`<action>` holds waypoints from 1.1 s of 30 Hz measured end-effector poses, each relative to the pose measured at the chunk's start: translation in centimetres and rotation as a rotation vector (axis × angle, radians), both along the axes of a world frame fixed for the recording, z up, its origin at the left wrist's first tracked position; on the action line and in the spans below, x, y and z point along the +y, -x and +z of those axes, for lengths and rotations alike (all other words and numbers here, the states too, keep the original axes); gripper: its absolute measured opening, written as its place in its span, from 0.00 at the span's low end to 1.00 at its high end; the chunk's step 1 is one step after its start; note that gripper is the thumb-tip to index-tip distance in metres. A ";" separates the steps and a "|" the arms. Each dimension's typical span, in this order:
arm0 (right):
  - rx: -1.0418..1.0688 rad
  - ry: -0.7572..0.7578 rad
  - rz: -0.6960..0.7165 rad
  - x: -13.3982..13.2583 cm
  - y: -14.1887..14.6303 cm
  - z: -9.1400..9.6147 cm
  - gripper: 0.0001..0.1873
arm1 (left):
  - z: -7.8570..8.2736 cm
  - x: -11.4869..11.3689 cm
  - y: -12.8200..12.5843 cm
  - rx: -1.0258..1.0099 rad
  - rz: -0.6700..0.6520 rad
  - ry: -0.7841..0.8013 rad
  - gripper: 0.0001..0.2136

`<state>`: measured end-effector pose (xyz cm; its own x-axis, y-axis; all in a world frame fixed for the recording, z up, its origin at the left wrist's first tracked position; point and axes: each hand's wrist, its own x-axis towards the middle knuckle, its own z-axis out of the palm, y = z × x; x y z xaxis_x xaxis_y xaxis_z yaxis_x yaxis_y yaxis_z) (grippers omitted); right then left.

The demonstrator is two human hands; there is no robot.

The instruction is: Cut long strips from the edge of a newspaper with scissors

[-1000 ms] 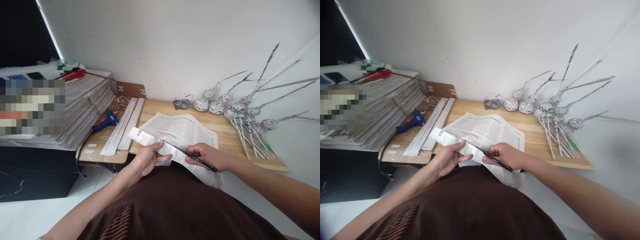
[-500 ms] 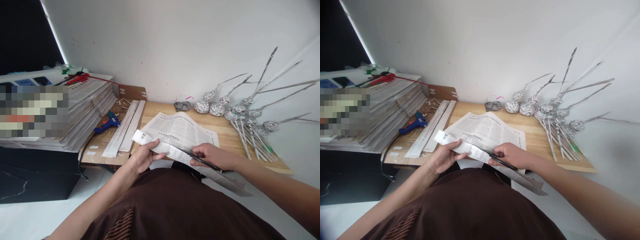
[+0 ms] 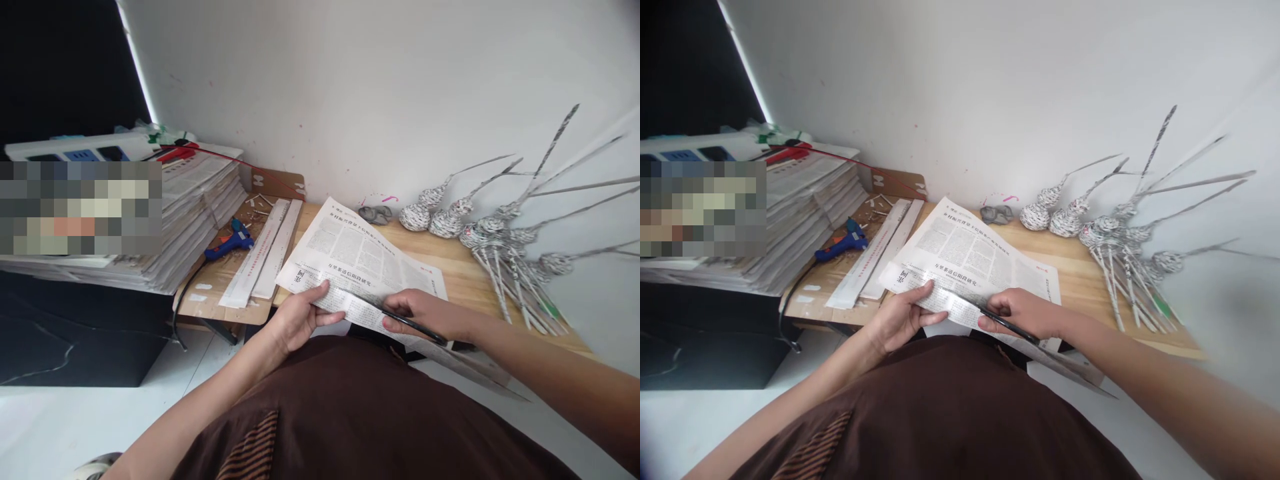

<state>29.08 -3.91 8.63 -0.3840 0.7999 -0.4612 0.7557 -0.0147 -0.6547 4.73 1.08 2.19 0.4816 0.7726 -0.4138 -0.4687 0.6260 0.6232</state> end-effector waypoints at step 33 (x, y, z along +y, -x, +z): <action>-0.229 -0.141 0.021 -0.8 1.5 1.7 0.25 | -1.1 -0.6 -0.5 0.007 -0.001 -0.117 0.27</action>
